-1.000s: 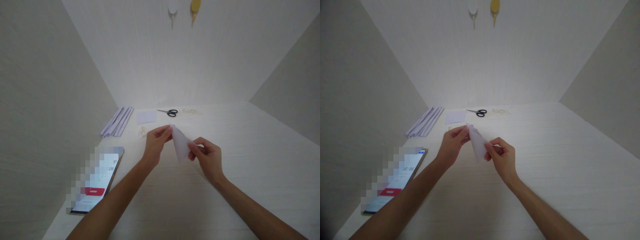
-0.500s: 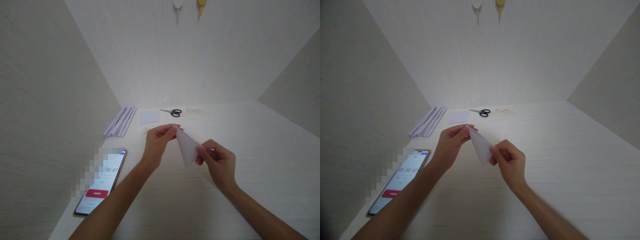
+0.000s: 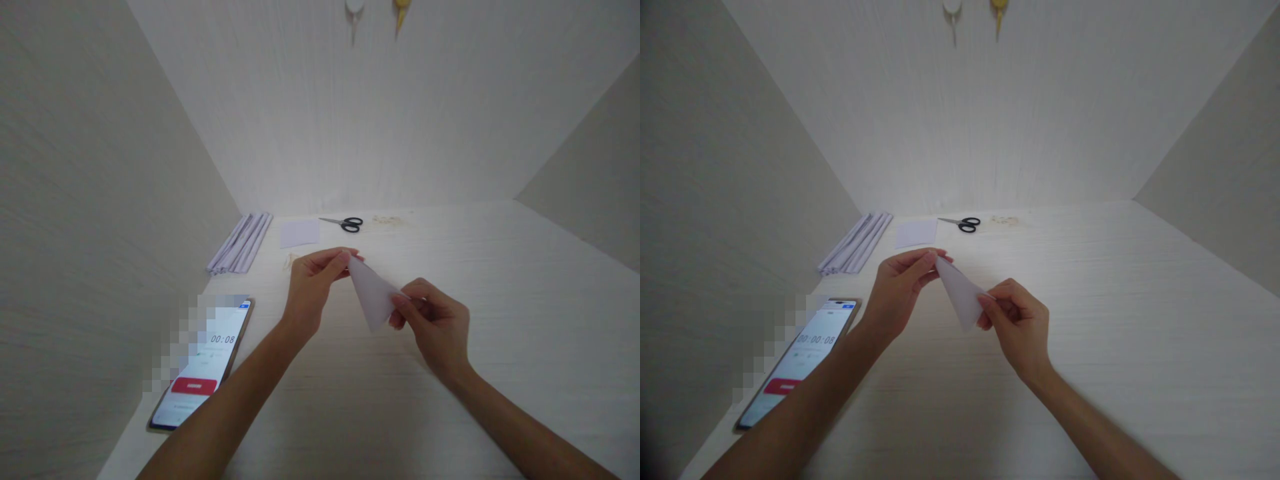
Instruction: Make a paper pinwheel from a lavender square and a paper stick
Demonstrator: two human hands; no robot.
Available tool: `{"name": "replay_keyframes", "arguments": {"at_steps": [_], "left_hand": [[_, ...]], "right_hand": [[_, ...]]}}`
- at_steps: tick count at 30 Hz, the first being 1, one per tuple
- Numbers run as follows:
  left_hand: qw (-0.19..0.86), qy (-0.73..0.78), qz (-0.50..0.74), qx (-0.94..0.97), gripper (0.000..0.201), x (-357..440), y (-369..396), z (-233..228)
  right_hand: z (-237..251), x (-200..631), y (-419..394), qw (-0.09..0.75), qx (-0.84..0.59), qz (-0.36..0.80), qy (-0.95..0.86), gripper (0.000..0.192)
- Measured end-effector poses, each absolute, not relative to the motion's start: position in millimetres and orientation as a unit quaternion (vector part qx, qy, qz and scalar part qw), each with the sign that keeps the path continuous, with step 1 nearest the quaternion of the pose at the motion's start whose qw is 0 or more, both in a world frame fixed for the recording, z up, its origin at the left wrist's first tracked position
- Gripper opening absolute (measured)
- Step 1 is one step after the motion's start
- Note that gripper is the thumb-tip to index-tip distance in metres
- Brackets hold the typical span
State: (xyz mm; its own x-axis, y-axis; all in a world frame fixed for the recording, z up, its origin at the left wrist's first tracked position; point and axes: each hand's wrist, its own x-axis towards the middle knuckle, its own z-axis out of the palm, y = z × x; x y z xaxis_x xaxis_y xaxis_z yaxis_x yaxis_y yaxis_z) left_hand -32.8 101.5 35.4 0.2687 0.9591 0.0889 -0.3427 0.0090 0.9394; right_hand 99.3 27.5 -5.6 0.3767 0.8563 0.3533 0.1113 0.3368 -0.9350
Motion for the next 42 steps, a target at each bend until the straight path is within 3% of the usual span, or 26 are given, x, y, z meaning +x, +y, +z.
{"name": "replay_keyframes", "arguments": {"at_steps": [11, 17, 24, 35, 42], "left_hand": [[0.628, 0.311, 0.532, 0.475, 0.010, -32.6, 98.9, 36.2], [0.611, 0.336, 0.549, 0.460, 0.010, -32.0, 100.2, 34.8], [0.555, 0.375, 0.559, 0.488, 0.014, -30.2, 100.1, 33.2], [0.372, 0.423, 0.551, 0.616, 0.016, -33.0, 94.6, 28.1], [0.369, 0.426, 0.539, 0.626, 0.017, -33.5, 98.4, 27.8]], "right_hand": [[-4.9, 98.5, 26.7, 0.660, -0.500, 0.284, -0.484, 0.012], [-5.5, 96.0, 29.0, 0.617, -0.512, 0.404, -0.440, 0.019], [-13.0, 85.3, 29.3, 0.615, -0.419, 0.544, -0.387, 0.025], [-16.6, 74.8, 27.3, 0.614, -0.419, 0.547, -0.385, 0.029], [-16.2, 75.3, 27.2, 0.609, -0.433, 0.550, -0.373, 0.028]]}}
